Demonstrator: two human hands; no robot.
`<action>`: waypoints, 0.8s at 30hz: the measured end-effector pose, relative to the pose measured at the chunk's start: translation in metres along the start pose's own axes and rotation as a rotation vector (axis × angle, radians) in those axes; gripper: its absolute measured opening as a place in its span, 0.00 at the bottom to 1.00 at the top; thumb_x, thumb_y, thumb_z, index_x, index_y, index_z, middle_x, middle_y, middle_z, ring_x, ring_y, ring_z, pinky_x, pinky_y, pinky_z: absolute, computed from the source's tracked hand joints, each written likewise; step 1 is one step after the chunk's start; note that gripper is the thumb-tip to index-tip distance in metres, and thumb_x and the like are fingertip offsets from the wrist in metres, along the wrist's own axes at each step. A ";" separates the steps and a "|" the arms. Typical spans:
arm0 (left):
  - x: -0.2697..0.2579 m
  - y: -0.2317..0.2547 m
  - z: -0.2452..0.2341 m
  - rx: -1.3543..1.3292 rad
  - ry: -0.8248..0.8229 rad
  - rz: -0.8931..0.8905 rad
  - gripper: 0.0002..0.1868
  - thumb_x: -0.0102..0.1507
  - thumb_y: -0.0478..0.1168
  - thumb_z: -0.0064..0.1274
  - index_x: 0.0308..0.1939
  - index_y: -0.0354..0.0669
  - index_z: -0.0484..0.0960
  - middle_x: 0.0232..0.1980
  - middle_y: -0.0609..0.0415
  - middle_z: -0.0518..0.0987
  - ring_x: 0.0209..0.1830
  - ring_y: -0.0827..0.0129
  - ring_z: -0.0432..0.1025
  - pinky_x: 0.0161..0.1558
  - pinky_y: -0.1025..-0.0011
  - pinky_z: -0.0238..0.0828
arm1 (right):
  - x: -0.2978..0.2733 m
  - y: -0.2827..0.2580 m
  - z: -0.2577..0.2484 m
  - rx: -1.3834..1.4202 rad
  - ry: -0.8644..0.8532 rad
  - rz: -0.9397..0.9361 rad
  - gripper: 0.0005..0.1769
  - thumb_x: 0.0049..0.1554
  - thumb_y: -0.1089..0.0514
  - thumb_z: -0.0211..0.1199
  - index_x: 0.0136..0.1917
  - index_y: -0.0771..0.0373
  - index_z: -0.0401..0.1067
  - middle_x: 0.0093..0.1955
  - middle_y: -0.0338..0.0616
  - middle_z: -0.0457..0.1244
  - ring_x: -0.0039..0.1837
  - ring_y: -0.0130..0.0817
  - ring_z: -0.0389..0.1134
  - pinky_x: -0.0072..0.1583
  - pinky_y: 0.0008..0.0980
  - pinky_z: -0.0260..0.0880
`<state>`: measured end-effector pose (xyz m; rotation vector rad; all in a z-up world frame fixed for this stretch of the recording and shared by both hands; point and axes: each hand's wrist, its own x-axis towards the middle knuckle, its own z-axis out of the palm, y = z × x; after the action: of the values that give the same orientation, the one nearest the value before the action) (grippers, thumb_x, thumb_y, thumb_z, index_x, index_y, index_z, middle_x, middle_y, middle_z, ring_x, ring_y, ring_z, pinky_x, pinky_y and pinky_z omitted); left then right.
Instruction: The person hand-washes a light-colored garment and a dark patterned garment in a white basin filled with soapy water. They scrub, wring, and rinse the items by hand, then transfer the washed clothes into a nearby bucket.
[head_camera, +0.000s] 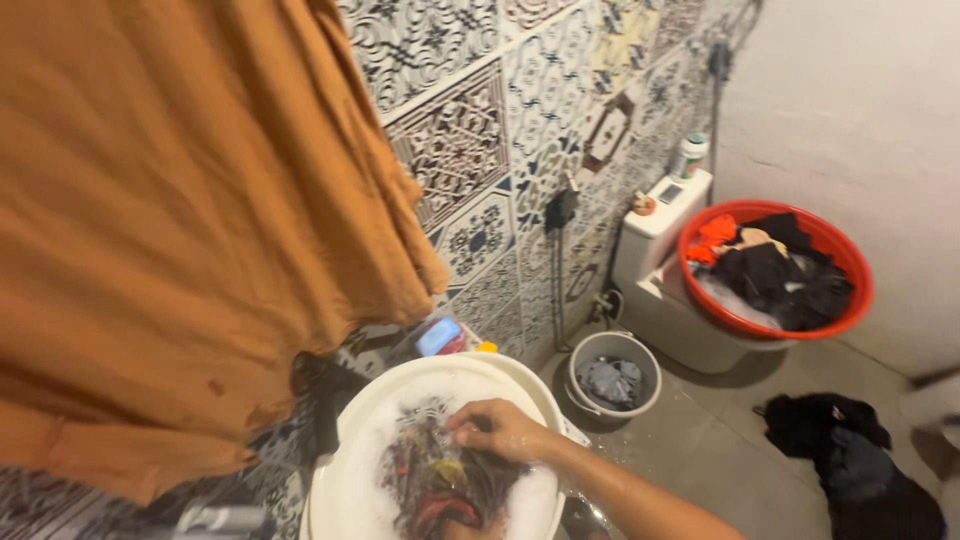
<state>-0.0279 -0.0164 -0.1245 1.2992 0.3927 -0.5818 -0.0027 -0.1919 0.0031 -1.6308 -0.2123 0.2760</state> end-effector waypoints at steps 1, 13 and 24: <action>-0.001 0.008 0.000 -0.017 0.010 -0.005 0.33 0.57 0.40 0.62 0.64 0.30 0.75 0.58 0.43 0.81 0.53 0.56 0.78 0.53 0.60 0.77 | 0.000 0.002 0.000 -0.011 0.014 -0.024 0.19 0.60 0.49 0.65 0.58 0.64 0.77 0.56 0.43 0.71 0.60 0.29 0.70 0.64 0.32 0.67; -0.038 0.112 0.003 -0.343 -0.140 0.202 0.32 0.59 0.45 0.55 0.66 0.33 0.73 0.60 0.42 0.79 0.54 0.54 0.76 0.54 0.58 0.76 | -0.012 0.030 -0.009 -0.006 -0.280 -0.188 0.17 0.58 0.49 0.63 0.50 0.66 0.70 0.50 0.39 0.64 0.56 0.36 0.66 0.56 0.39 0.70; -0.071 0.164 0.003 -0.311 -0.163 0.289 0.33 0.62 0.49 0.49 0.67 0.36 0.71 0.63 0.41 0.77 0.56 0.52 0.75 0.55 0.56 0.74 | 0.014 -0.017 0.015 0.972 0.320 0.198 0.11 0.50 0.55 0.65 0.49 0.51 0.75 0.47 0.39 0.68 0.51 0.37 0.70 0.53 0.43 0.68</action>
<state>0.0144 0.0194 0.0453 0.9784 0.1481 -0.3623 0.0066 -0.1725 0.0179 -0.7062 0.3005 0.2115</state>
